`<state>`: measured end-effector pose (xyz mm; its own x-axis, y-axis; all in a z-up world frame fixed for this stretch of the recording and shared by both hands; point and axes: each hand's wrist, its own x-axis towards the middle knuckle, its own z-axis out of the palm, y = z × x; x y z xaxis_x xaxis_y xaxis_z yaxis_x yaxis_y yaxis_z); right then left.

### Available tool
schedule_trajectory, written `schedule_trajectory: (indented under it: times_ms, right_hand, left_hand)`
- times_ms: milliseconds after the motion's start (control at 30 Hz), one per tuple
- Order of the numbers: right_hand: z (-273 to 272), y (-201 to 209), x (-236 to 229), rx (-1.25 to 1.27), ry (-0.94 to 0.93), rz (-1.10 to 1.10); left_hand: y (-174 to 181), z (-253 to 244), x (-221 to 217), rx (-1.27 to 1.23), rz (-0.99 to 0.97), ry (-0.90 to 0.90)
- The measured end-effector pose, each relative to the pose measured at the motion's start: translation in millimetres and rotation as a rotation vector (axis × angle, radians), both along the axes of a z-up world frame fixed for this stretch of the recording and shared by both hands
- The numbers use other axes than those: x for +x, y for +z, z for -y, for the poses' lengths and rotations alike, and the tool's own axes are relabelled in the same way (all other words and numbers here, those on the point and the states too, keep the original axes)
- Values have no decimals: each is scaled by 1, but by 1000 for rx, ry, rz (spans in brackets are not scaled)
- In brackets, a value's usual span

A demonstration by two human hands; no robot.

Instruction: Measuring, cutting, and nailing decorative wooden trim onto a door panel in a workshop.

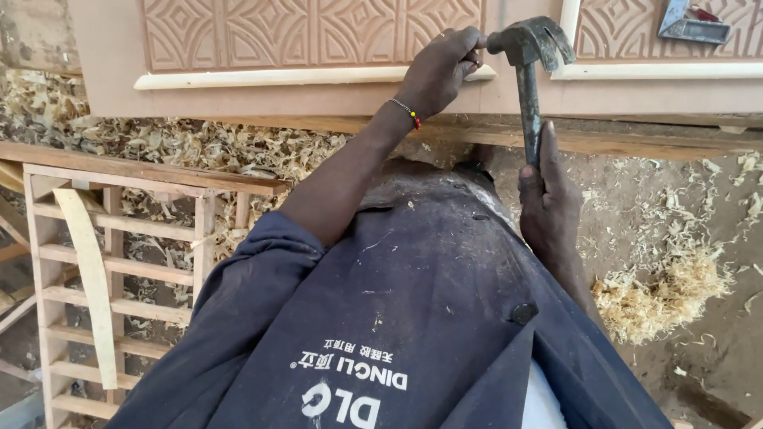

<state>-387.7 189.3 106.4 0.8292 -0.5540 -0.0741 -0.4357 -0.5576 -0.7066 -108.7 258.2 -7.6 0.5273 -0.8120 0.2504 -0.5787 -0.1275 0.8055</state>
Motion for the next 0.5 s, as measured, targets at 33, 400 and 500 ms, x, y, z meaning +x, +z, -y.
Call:
schedule_trajectory:
  times_ms: [33,400,500]
  right_hand:
    - [-1,0,0,-36,25,20]
    - [2,-19,-6,-33,27,-22]
    - [17,-55,-19,-120,75,74]
  left_hand:
    - [2,-1,-1,0,-3,-2]
    - [1,-3,-5,19,26,0]
    - [3,-4,-6,27,-26,-9]
